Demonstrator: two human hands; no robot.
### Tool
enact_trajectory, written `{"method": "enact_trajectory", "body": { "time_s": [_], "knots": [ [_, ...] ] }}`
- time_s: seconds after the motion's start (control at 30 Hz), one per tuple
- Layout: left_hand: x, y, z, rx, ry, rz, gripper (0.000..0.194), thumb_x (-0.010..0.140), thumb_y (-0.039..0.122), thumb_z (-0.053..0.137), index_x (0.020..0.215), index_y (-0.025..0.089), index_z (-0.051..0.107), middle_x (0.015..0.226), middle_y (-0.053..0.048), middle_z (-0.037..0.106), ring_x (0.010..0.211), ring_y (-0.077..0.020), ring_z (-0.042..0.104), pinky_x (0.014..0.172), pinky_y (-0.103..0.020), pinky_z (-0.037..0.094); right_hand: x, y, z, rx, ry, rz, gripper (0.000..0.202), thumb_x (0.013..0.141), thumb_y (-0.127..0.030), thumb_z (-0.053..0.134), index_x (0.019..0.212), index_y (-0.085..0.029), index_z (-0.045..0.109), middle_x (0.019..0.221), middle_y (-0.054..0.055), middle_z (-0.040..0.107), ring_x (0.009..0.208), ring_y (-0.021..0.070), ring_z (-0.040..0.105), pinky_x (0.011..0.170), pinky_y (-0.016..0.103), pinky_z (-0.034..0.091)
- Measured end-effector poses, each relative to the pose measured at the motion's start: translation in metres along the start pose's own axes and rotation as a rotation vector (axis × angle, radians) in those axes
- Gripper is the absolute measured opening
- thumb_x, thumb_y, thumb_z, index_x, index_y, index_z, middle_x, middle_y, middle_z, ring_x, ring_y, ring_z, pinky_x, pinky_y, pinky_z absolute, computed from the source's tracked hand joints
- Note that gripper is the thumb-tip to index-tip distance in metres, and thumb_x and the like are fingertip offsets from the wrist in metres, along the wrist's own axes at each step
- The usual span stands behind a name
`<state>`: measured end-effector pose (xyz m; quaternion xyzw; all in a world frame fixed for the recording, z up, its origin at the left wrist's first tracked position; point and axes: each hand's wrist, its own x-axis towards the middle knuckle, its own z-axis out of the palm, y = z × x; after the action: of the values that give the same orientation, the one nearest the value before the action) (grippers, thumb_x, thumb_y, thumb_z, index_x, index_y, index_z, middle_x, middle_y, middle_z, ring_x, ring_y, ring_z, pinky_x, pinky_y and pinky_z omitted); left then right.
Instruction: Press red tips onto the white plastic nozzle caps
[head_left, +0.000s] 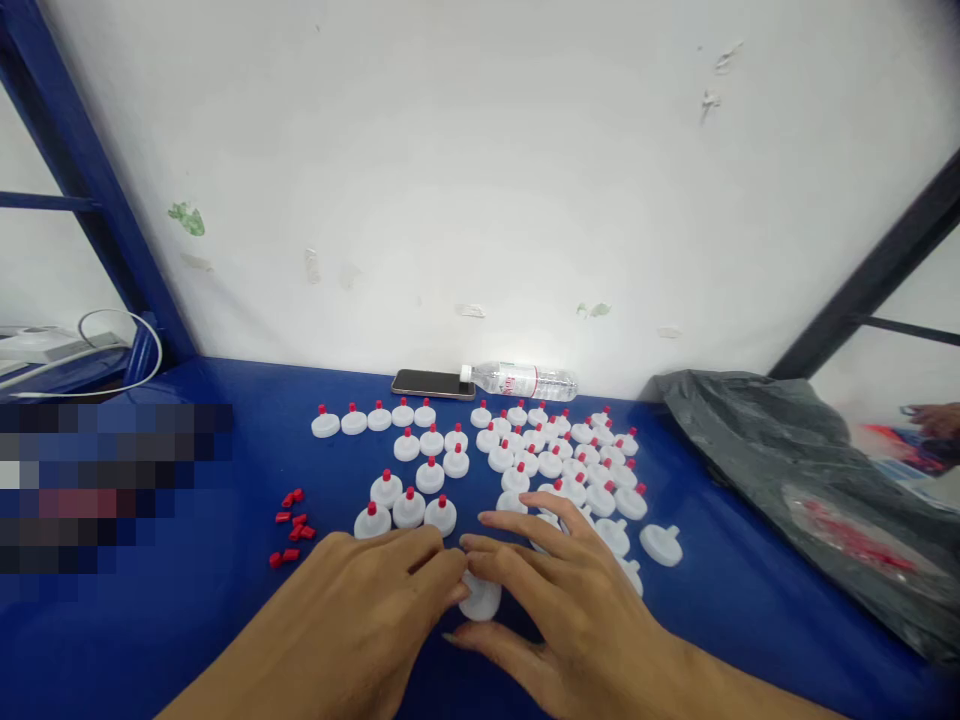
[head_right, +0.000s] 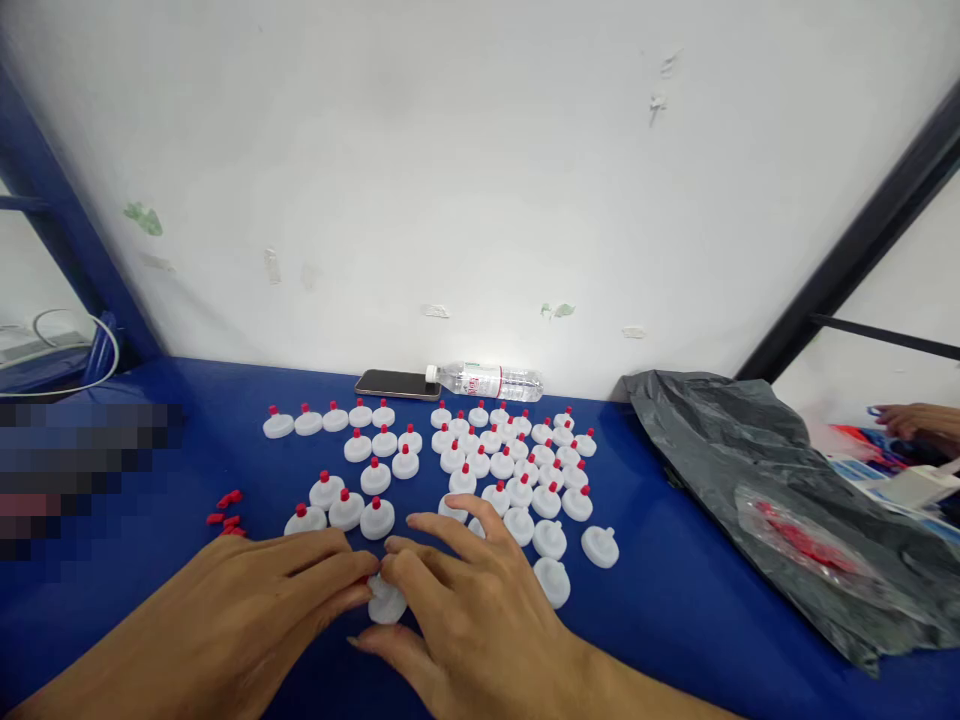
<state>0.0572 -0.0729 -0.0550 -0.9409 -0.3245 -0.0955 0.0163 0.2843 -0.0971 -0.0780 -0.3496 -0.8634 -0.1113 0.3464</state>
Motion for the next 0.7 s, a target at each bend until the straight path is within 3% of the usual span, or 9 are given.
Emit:
{"method": "enact_trajectory", "body": {
  "time_s": [0.2,0.3,0.4,0.5,0.63,0.7],
  "knots": [
    [0.013,0.006,0.007,0.043,-0.175,-0.070,0.051,0.085,-0.006,0.048,0.119,0.025,0.070,0.113,-0.005,0.078,0.089,-0.0258,0.077,0.065,-0.031,0.056,-0.005,0.002,0.003,-0.021,-0.117,0.102,0.029,0.097,-0.050,0.075,0.108,-0.024,0.068,0.115,-0.002,0.080,0.116,0.0246,0.070,0.118,0.044,0.037],
    [0.014,0.005,0.005,0.050,-0.174,-0.068,0.054,0.086,-0.006,0.048,0.124,0.025,0.071,0.119,-0.006,0.078,0.094,-0.0258,0.078,0.068,-0.031,0.059,-0.004,0.003,0.002,-0.014,-0.152,0.111,0.025,0.095,-0.039,0.078,0.112,-0.023,0.069,0.111,0.000,0.078,0.111,0.0250,0.069,0.115,0.046,0.041],
    [0.009,0.000,-0.002,0.060,-0.084,-0.059,0.053,0.090,-0.001,0.049,0.131,0.025,0.069,0.124,-0.007,0.079,0.096,-0.0261,0.080,0.069,-0.031,0.061,-0.002,0.003,0.001,-0.052,-0.163,0.113,0.029,0.090,-0.032,0.083,0.113,-0.023,0.069,0.104,0.001,0.074,0.102,0.0256,0.068,0.107,0.047,0.046],
    [-0.001,-0.015,-0.012,0.061,0.034,-0.098,0.043,0.100,0.013,0.044,0.132,0.027,0.070,0.123,-0.007,0.080,0.091,-0.0275,0.081,0.069,-0.033,0.062,0.000,0.005,0.002,-0.093,-0.150,0.127,0.041,0.084,-0.028,0.090,0.117,-0.024,0.066,0.097,-0.001,0.073,0.094,0.0251,0.067,0.102,0.049,0.048],
    [-0.026,-0.048,-0.017,0.038,-0.039,-0.365,0.038,0.099,0.025,0.045,0.119,0.030,0.077,0.110,-0.004,0.083,0.090,-0.0310,0.081,0.077,-0.039,0.062,0.003,0.005,0.001,-0.105,-0.120,0.165,0.050,0.076,-0.026,0.096,0.109,-0.020,0.059,0.093,-0.001,0.072,0.089,0.0244,0.066,0.098,0.048,0.048],
    [-0.041,-0.063,-0.015,0.021,0.011,-0.465,0.034,0.098,0.032,0.049,0.112,0.031,0.079,0.113,-0.002,0.082,0.102,-0.0318,0.079,0.086,-0.040,0.059,0.003,0.003,-0.001,-0.095,-0.101,0.177,0.047,0.076,-0.031,0.096,0.101,-0.020,0.057,0.090,-0.001,0.069,0.085,0.0233,0.064,0.092,0.045,0.049]
  ]
}}
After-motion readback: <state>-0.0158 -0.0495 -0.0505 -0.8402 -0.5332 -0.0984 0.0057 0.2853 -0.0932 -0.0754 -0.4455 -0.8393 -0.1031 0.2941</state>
